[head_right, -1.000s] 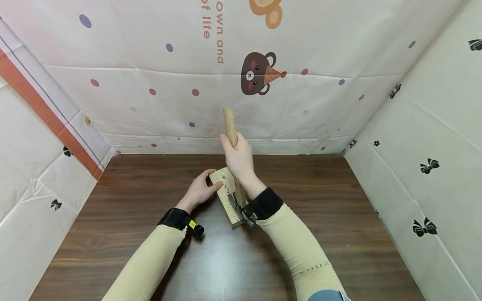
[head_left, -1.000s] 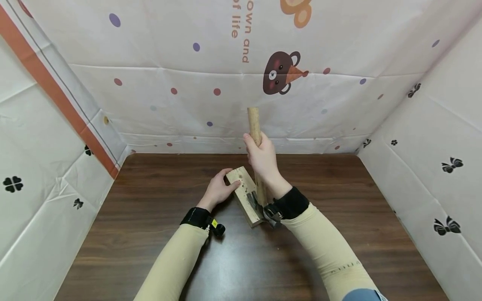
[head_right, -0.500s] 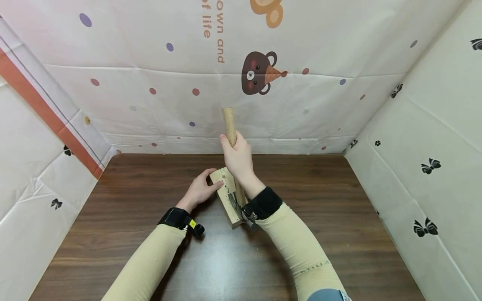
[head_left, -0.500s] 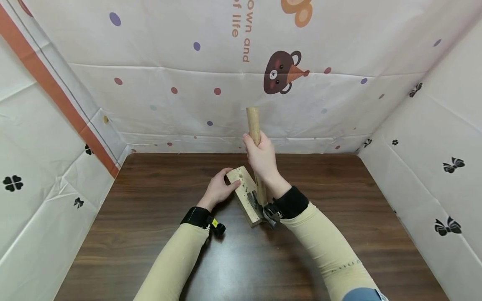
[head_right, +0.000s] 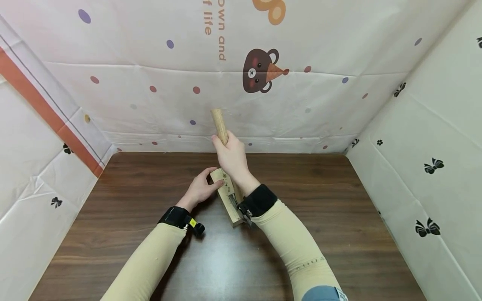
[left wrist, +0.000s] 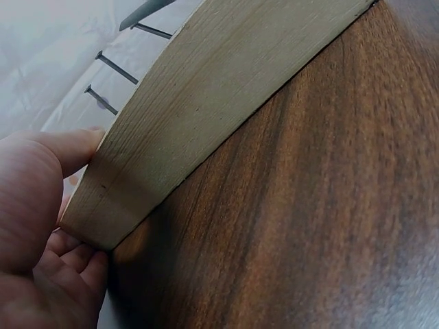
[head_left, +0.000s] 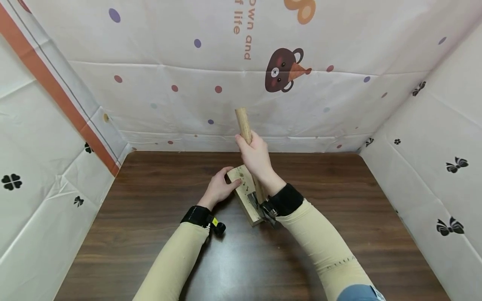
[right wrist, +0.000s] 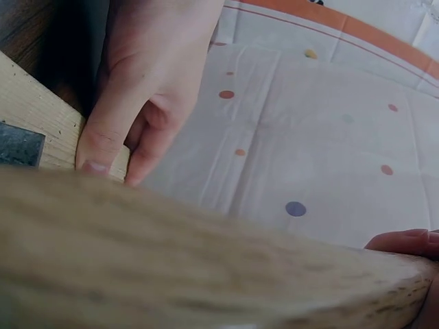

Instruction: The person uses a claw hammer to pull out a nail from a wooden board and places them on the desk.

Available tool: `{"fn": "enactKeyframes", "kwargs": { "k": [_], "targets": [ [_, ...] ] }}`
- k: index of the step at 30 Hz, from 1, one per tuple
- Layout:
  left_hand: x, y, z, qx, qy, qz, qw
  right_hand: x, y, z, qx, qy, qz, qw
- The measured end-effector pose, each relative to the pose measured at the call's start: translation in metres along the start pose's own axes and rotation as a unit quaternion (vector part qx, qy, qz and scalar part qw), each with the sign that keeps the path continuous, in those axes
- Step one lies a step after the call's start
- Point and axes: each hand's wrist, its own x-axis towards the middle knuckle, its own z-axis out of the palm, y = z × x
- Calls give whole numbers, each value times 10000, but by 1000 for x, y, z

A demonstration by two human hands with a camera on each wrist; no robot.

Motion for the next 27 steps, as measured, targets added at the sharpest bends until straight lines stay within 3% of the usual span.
{"fn": "enactKeyframes", "kwargs": {
  "k": [7,14,22,27],
  "targets": [
    [2,-2,-1,58,0,57,10000,9,1,9,-188,-216,145,9995],
    [3,-3,-2,58,-23,14,10000,13,0,10,-203,-176,212,9994],
    [3,-3,-1,78,-73,-65,9999,11,-3,2,202,19,-155,9997],
    [3,-3,0,109,-79,-62,9999,2,-3,-6,813,131,-269,9962]
  ]
}}
